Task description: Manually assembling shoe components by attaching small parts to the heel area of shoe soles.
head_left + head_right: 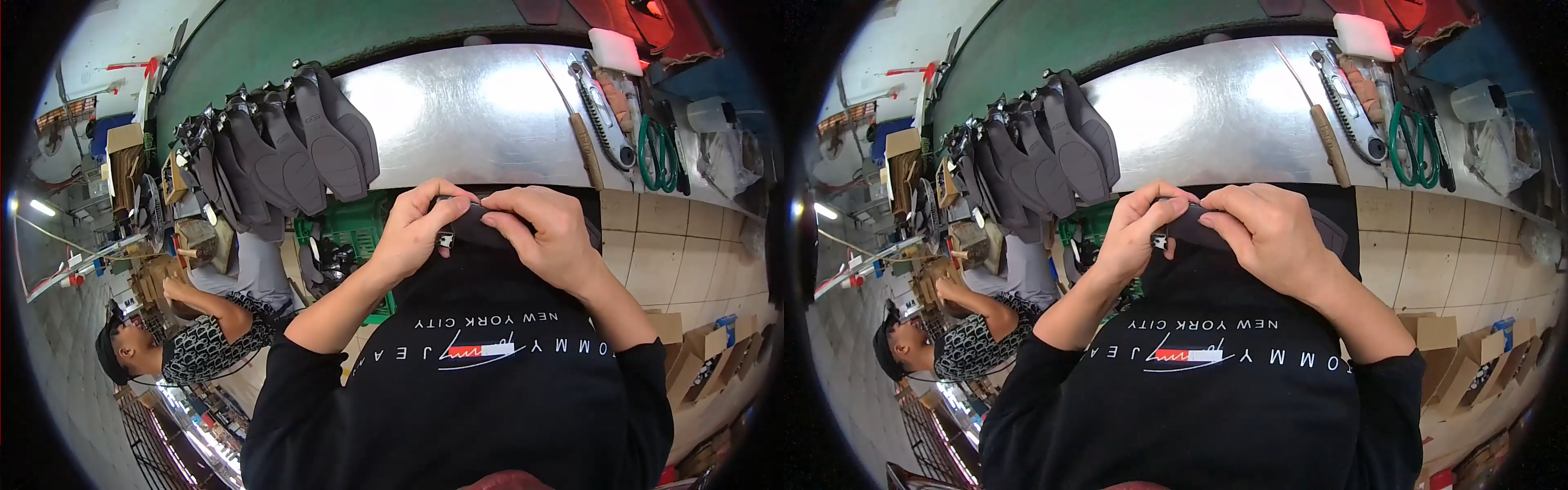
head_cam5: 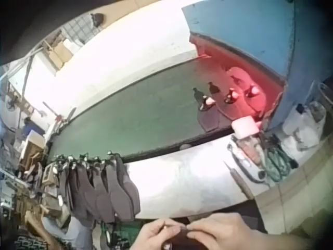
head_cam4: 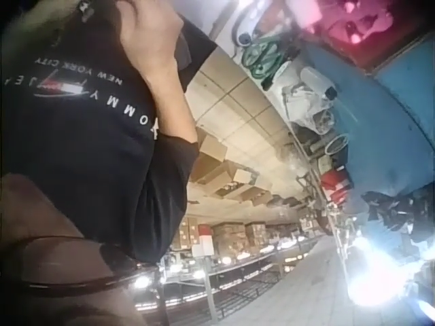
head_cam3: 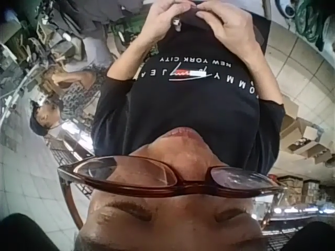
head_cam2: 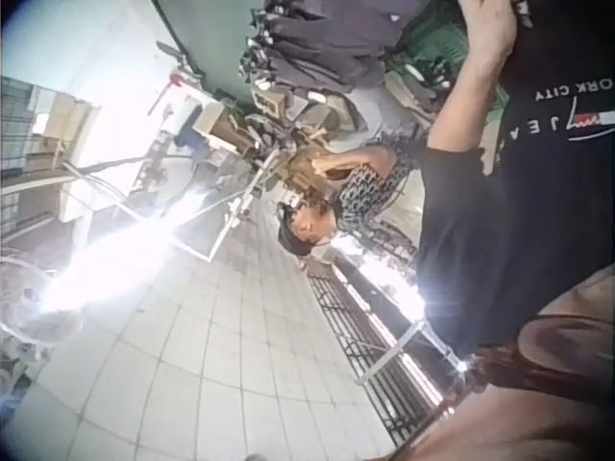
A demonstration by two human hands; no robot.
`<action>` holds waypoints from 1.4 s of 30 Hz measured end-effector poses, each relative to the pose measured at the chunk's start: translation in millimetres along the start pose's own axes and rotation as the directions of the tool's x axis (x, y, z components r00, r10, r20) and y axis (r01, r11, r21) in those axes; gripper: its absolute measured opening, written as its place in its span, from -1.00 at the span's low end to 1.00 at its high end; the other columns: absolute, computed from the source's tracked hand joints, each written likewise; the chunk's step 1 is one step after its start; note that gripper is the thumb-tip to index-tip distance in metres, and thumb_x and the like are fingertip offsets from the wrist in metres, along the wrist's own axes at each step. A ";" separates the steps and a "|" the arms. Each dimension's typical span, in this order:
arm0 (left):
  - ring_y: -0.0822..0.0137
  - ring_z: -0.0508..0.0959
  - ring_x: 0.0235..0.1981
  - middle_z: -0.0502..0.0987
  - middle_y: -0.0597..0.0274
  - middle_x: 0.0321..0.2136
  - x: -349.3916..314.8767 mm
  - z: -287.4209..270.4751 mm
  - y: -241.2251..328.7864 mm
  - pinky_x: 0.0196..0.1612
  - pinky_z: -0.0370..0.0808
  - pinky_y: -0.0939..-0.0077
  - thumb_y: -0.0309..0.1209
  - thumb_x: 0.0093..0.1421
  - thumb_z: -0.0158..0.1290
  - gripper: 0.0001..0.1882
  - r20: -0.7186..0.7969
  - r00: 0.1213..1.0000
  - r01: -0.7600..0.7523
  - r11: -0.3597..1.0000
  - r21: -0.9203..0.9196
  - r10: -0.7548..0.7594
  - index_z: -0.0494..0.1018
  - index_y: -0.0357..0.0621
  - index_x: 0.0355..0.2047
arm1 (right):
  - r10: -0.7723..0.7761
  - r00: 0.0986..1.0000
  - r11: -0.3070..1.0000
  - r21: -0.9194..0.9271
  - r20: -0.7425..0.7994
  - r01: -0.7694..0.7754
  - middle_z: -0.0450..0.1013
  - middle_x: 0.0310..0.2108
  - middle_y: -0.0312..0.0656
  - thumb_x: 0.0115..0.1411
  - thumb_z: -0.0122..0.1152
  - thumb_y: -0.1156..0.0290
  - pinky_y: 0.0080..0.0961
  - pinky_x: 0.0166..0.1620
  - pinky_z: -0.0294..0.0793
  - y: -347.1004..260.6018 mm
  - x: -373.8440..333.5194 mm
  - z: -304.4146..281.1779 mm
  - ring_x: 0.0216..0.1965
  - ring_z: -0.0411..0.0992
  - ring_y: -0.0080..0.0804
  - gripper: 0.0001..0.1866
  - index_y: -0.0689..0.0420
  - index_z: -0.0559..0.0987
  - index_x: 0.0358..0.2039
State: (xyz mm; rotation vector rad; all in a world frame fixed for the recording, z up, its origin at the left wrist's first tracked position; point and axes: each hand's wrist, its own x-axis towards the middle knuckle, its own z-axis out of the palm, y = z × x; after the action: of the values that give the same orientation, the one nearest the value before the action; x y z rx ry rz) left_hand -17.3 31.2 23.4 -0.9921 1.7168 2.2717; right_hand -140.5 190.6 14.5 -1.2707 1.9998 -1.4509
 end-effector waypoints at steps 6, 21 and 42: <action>0.65 0.40 -0.52 0.51 0.40 -0.48 -10.9 0.5 16.0 -0.48 0.33 0.72 -0.42 0.25 0.03 -0.86 0.033 0.989 -0.148 0.982 0.113 0.145 0.49 -0.24 -0.27 | 0.316 0.897 0.847 0.335 0.307 -0.413 0.47 -0.52 -0.22 0.08 0.23 0.52 -0.55 -0.36 0.39 -1.7 19.6 -12.8 -0.47 0.45 -0.44 -0.91 0.24 0.52 -0.40; 0.21 0.54 -0.05 0.50 0.16 -0.09 23.9 -55.5 -16.8 -0.20 0.58 0.49 -0.32 0.23 0.08 -0.66 -0.189 0.965 -0.053 0.572 -0.818 -0.182 0.39 -0.17 -0.03 | -0.151 0.972 0.513 -0.855 -0.180 -0.079 0.45 -0.37 -0.13 0.01 0.20 0.52 -0.23 -0.06 0.32 79.3 45.6 -47.8 -0.17 0.39 -0.12 -0.73 0.12 0.59 -0.22; 0.55 0.42 -0.55 0.52 0.44 -0.46 28.0 -5.0 -13.4 -0.76 0.07 0.68 -0.16 0.16 0.16 -0.81 0.143 0.971 0.196 0.300 -0.934 -0.190 0.45 0.10 -0.33 | 0.264 0.955 0.826 0.481 0.134 -0.295 0.37 -0.61 -0.31 0.25 0.03 0.58 -0.69 -0.48 0.29 21.2 4.4 41.5 -0.60 0.27 -0.66 -0.54 0.23 0.36 0.18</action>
State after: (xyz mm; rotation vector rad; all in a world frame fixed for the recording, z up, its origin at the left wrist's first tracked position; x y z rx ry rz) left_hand -30.7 23.5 -3.9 -1.1909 -0.0551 3.0099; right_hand -122.6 165.1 -20.3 -0.7527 1.5403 -1.6098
